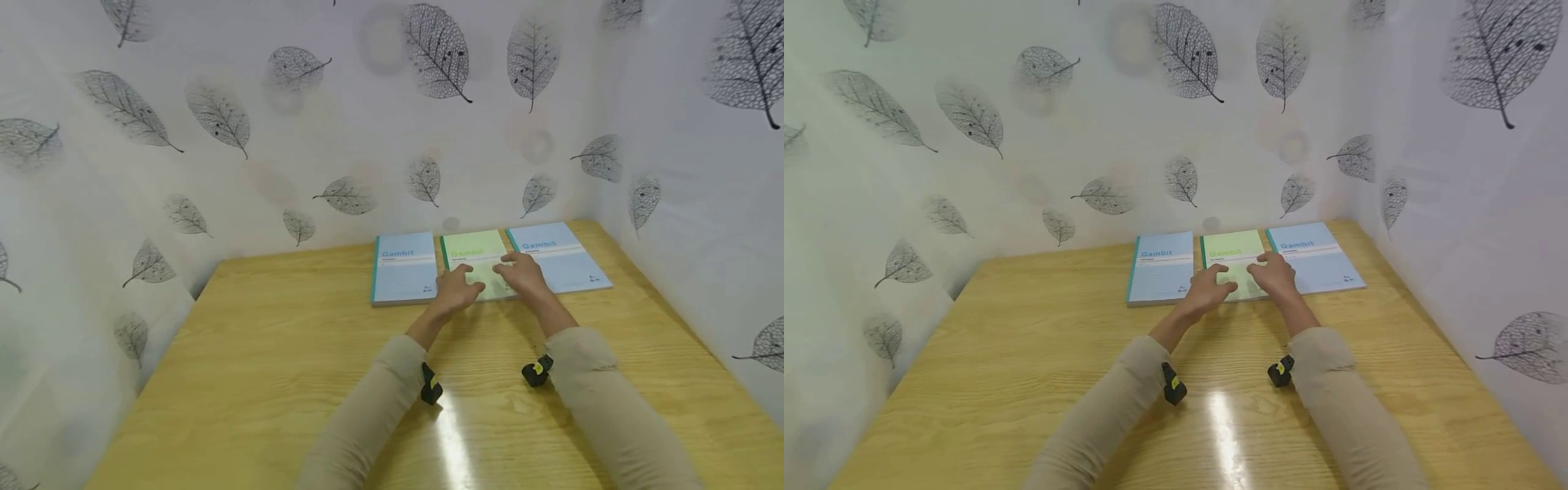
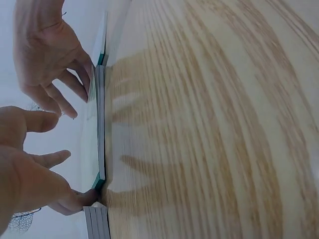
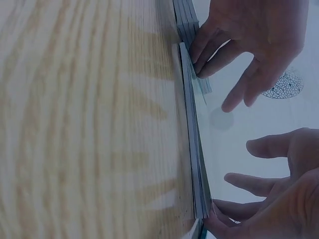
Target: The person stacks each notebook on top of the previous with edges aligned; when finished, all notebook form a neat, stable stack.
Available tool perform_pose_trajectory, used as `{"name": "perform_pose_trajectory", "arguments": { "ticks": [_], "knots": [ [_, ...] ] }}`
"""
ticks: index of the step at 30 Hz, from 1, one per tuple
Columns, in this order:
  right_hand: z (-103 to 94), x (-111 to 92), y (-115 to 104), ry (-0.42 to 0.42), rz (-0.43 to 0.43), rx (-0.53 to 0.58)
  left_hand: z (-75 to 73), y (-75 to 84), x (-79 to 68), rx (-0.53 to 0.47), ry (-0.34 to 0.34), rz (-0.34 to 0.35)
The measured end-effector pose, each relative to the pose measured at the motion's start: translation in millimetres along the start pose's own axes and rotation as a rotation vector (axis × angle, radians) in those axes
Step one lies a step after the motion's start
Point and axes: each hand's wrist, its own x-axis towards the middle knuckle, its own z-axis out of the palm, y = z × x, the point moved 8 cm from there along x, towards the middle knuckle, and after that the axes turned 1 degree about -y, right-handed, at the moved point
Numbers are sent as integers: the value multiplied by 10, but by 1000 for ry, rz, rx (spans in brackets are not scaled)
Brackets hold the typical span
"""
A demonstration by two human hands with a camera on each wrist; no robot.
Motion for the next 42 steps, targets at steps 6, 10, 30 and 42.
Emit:
{"name": "perform_pose_trajectory", "arguments": {
  "ticks": [6,10,30,42],
  "knots": [
    [20,-13,34,14,12,-4,-59,-20,51,-56,40,-42],
    [14,-24,52,32,16,-1,-111,-27,82,-159,24,-41],
    [-38,-42,98,101,39,131,-165,46,104,-499,71,64],
    [-107,-24,161,129,5,319,-281,110,98,-668,46,170]
  ]
}}
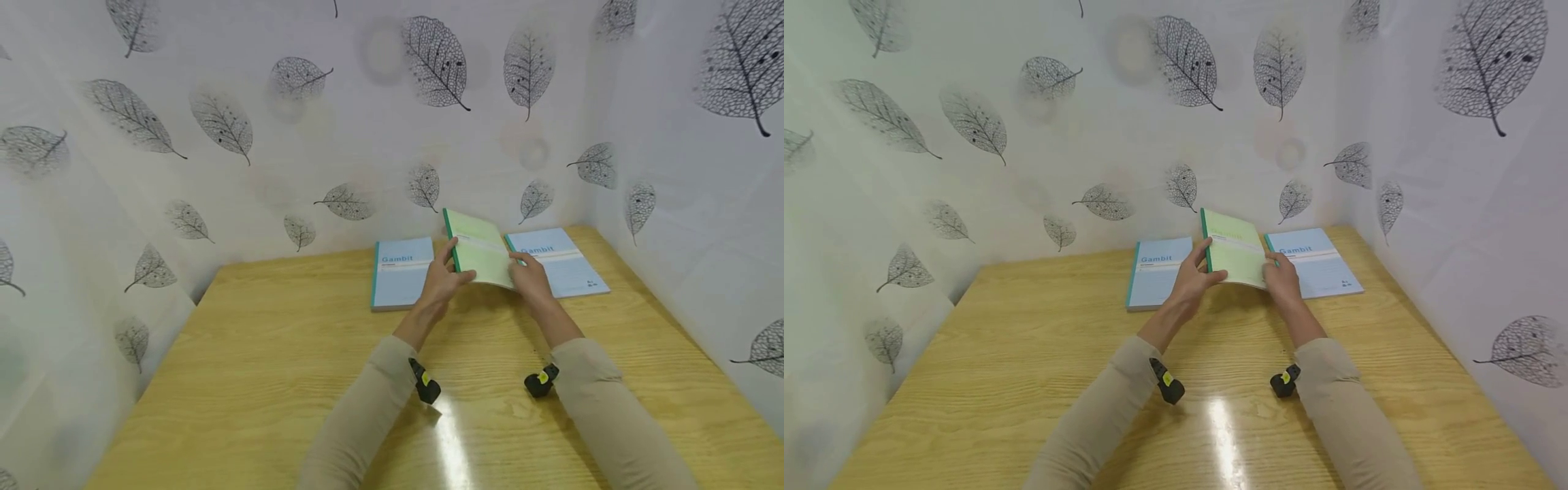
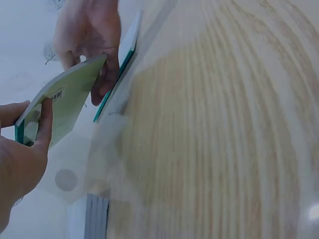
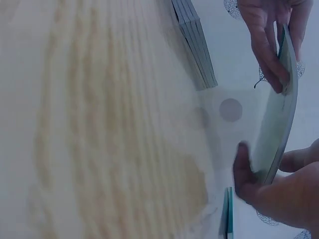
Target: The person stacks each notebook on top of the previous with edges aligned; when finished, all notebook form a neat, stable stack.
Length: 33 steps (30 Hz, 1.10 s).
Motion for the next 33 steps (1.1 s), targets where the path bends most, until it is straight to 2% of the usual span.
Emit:
{"name": "perform_pose_trajectory", "arguments": {
  "ticks": [5,8,16,21,28,33],
  "knots": [
    [14,8,-3,-11,-42,126,-88,65,3,-15,-31,22],
    [50,20,-21,-32,-69,188,-191,41,-15,6,-20,13],
    [171,11,-121,-129,-179,266,-474,-32,-51,27,12,7],
    [246,5,-149,-151,-188,252,-619,-41,-104,49,20,18],
    [411,-62,-252,-163,-246,187,-811,-45,-140,103,21,15],
    [503,-62,-270,-128,-220,144,-922,-18,-156,137,23,10]
  ]
}}
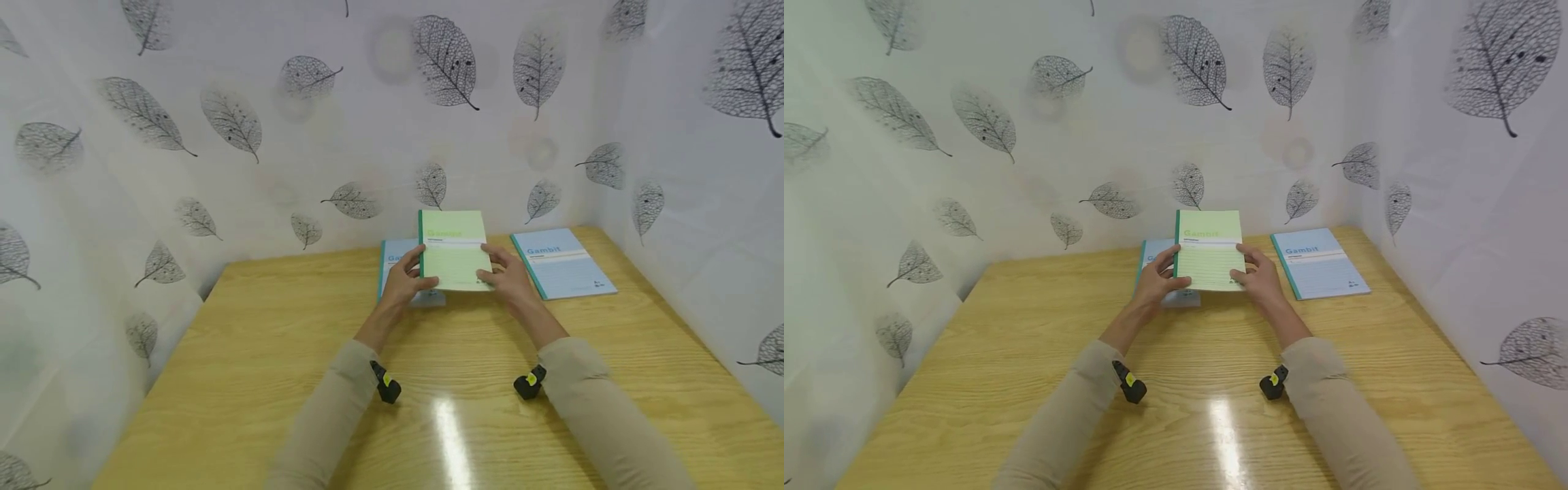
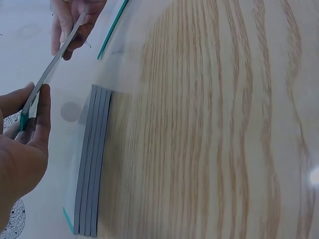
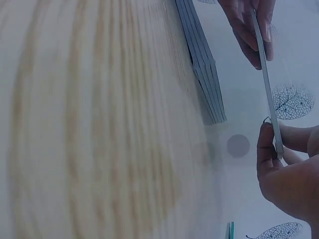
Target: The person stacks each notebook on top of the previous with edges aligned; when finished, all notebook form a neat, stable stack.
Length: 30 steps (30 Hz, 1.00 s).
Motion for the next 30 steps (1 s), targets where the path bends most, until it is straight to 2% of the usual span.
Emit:
{"name": "perform_pose_trajectory", "arguments": {
  "ticks": [8,15,24,30],
  "knots": [
    [123,36,5,24,41,-27,-160,-16,-24,63,17,-21],
    [323,100,-23,13,58,-29,-383,-18,-99,114,36,-32],
    [570,171,-52,-7,84,-31,-639,-92,-168,103,66,-129],
    [664,177,-57,-11,112,-53,-722,-88,-177,100,73,-142]
  ]
}}
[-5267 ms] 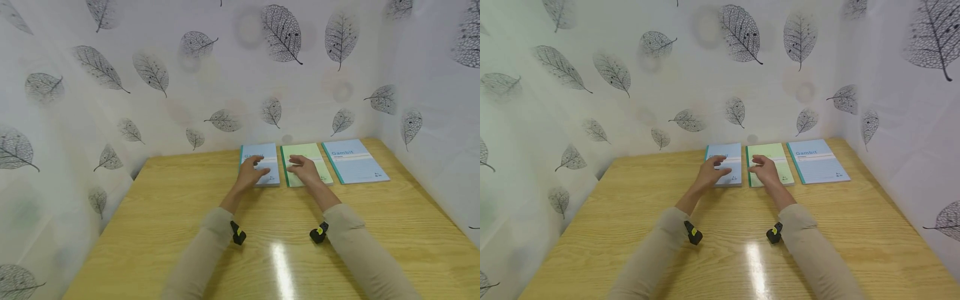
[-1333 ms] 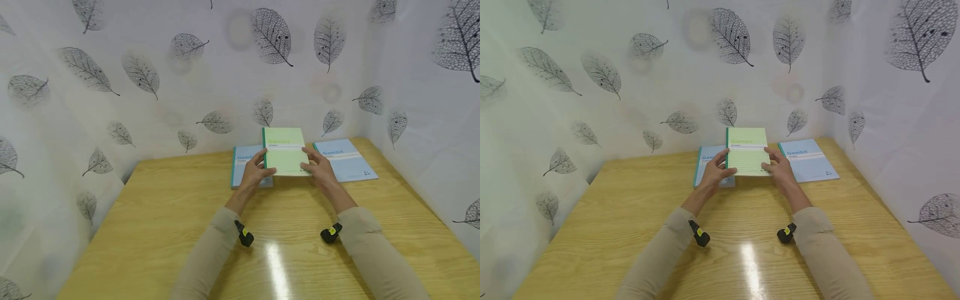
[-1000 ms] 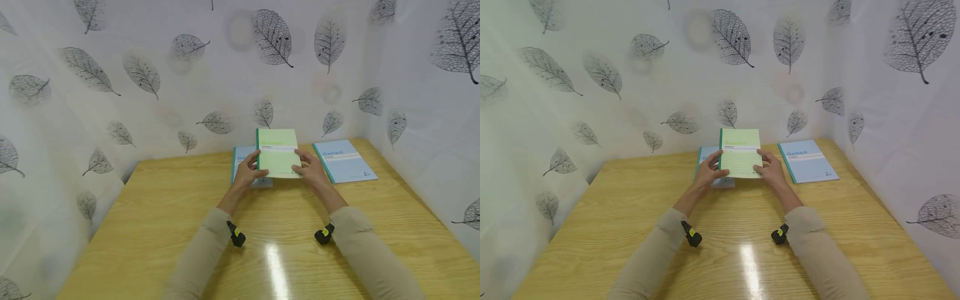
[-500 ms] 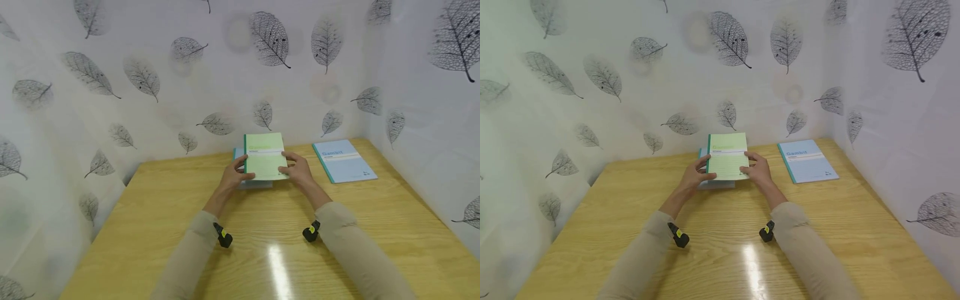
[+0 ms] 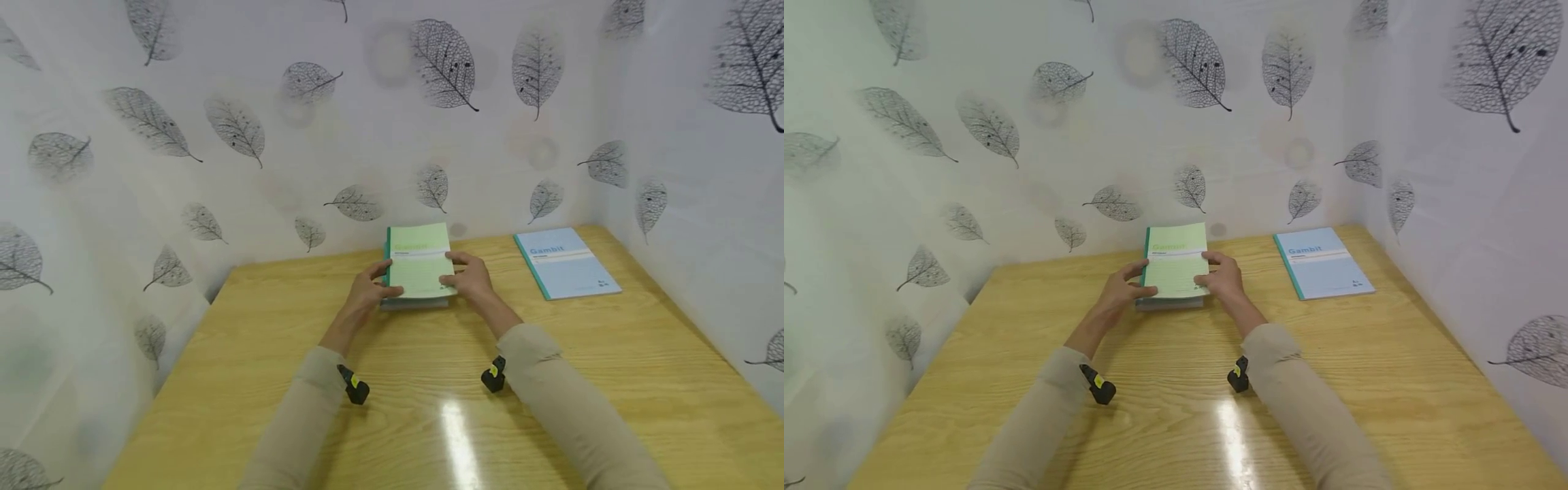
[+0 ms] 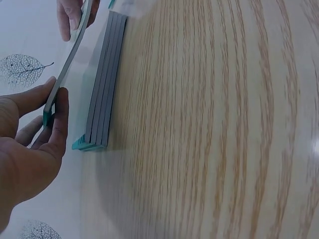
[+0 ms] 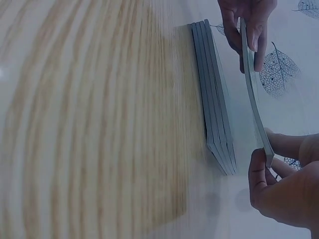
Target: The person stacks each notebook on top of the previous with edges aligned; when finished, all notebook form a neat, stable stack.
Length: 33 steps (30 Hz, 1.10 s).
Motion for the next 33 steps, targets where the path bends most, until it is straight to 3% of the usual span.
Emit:
{"name": "perform_pose_trajectory", "arguments": {
  "ticks": [14,20,29,33],
  "knots": [
    [153,25,21,-15,20,-43,-139,-30,-8,90,65,-12],
    [188,8,41,-17,20,-40,-139,-34,-28,164,69,-28],
    [228,17,42,-30,2,-59,-133,-64,-28,170,78,-38],
    [233,18,47,-25,2,-86,-120,-42,-40,225,85,-19]
  ]
}}
